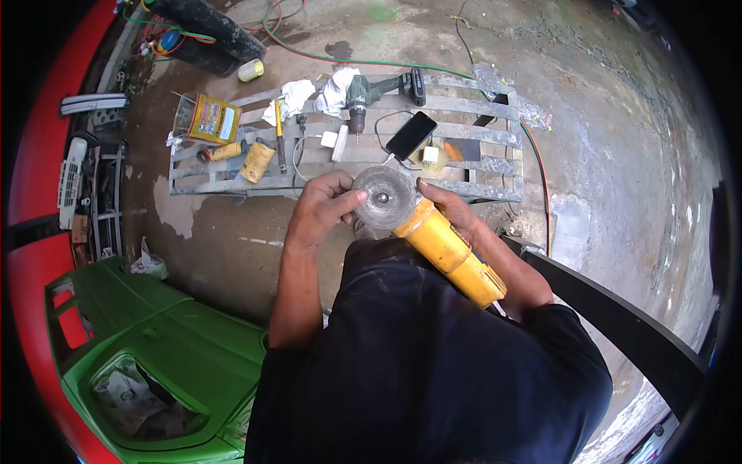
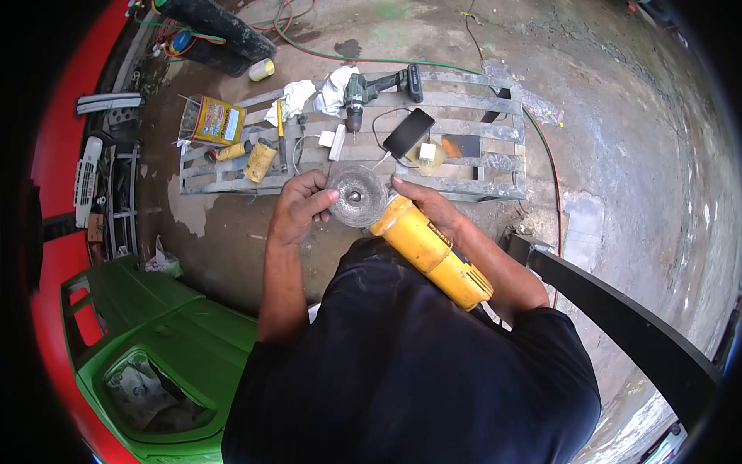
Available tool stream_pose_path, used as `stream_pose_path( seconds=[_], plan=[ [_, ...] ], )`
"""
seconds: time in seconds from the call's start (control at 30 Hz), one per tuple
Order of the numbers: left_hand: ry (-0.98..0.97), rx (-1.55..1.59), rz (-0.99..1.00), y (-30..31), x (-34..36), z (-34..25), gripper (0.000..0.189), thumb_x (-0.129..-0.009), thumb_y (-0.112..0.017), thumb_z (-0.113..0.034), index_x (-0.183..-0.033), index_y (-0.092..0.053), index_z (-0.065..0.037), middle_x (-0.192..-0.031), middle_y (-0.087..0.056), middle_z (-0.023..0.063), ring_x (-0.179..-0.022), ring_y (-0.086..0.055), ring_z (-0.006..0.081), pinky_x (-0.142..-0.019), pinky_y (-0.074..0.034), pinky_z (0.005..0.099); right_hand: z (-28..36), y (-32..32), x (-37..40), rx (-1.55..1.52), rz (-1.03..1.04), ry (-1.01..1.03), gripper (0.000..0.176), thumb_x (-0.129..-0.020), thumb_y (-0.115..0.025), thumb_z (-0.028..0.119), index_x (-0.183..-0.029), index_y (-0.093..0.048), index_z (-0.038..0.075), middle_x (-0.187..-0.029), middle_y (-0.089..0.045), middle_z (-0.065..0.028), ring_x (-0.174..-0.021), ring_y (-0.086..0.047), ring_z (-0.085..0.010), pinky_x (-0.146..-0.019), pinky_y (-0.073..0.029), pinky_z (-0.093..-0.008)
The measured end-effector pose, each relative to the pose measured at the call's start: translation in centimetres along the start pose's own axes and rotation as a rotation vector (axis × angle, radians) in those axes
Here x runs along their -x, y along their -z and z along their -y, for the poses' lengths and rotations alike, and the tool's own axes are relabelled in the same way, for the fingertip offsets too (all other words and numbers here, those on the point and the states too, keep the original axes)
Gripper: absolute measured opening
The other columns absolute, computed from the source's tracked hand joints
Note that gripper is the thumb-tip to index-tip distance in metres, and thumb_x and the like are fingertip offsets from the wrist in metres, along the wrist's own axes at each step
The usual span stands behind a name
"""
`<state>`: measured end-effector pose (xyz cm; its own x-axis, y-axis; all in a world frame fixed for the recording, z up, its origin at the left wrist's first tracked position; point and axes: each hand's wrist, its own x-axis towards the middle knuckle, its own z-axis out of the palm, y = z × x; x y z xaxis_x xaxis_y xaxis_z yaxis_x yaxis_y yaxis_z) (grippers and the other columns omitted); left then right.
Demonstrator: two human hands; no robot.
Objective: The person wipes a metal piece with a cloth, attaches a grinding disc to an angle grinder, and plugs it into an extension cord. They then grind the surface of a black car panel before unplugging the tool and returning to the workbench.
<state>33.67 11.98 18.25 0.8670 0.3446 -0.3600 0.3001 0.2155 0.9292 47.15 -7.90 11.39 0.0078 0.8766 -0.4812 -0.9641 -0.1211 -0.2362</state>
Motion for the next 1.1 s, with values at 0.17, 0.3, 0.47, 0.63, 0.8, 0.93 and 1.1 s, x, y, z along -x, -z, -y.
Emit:
stream_pose_path(
  seconds=[0.17,0.3,0.47,0.63,0.8,0.93,1.1],
  plan=[
    [0.008,-0.054,0.09,-0.2,0.1,0.5,0.018,-0.083,-0.072,-0.017,-0.078,-0.062,-0.003,-0.067,-0.059,0.0,-0.055,-0.05,0.0049,-0.05,-0.038,0.0191,-0.1,0.1,0.1,0.007,0.014,-0.007,0.049,-0.099,-0.049,0.04,-0.125,-0.053,-0.001,-0.112,-0.066,-0.0158,-0.094,-0.068,-0.0235,-0.084,-0.056,-0.0358],
    [0.014,-0.045,0.023,0.1,0.5,0.8,0.019,-0.082,-0.073,-0.019,-0.079,-0.062,-0.003,-0.068,-0.06,0.0007,-0.055,-0.051,0.0055,-0.05,-0.039,0.0198,-0.5,0.5,-0.2,0.045,0.018,-0.012,0.047,-0.098,-0.05,0.041,-0.121,-0.056,0.0,-0.107,-0.067,-0.0132,-0.09,-0.069,-0.0215,-0.081,-0.057,-0.0342],
    [-0.405,0.677,0.177,1.7,1.4,1.1,0.023,-0.088,-0.064,-0.021,-0.094,-0.057,0.0,-0.074,-0.061,0.0065,-0.052,-0.051,0.01,-0.048,-0.04,0.0209,-0.4,0.0,0.3,0.009,-0.002,-0.026,0.045,-0.098,-0.051,0.041,-0.118,-0.058,0.002,-0.103,-0.068,-0.0108,-0.088,-0.069,-0.0206,-0.08,-0.057,-0.034],
    [-0.254,0.39,-0.01,2.6,2.6,0.1,0.032,-0.09,-0.062,-0.021,-0.11,-0.057,0.004,-0.081,-0.064,0.0089,-0.056,-0.054,0.01,-0.049,-0.04,0.0199,-0.6,0.4,0.0,0.023,-0.009,-0.025,0.046,-0.098,-0.051,0.041,-0.12,-0.057,0.001,-0.104,-0.068,-0.0116,-0.089,-0.069,-0.0207,-0.08,-0.057,-0.0338],
    [-0.046,-0.053,0.055,-0.9,1.3,0.2,0.027,-0.09,-0.064,-0.015,-0.109,-0.059,0.003,-0.081,-0.065,0.0046,-0.057,-0.05,0.0045,-0.049,-0.039,0.0189,-0.4,-0.5,0.6,0.056,-0.005,-0.004,0.047,-0.098,-0.05,0.041,-0.121,-0.056,0.001,-0.106,-0.067,-0.0125,-0.09,-0.069,-0.0207,-0.081,-0.057,-0.0339],
    [-0.032,-0.159,-0.014,-1.4,1.1,-0.1,0.026,-0.09,-0.065,-0.016,-0.108,-0.059,0.003,-0.077,-0.065,0.0038,-0.056,-0.049,0.0044,-0.048,-0.038,0.0196,-0.6,0.1,0.5,0.061,-0.019,0.022,0.048,-0.098,-0.05,0.041,-0.123,-0.054,0.0,-0.107,-0.067,-0.013,-0.092,-0.069,-0.0207,-0.081,-0.057,-0.034],
    [-0.005,-0.187,0.039,-1.4,1.1,-0.6,0.027,-0.089,-0.066,-0.016,-0.108,-0.059,0.002,-0.077,-0.065,0.0036,-0.056,-0.05,0.0042,-0.048,-0.039,0.0196,-0.7,0.0,0.9,0.06,-0.021,0.012,0.049,-0.098,-0.051,0.042,-0.124,-0.054,0.0,-0.109,-0.067,-0.0126,-0.092,-0.069,-0.0203,-0.082,-0.057,-0.0335]
  ],
)
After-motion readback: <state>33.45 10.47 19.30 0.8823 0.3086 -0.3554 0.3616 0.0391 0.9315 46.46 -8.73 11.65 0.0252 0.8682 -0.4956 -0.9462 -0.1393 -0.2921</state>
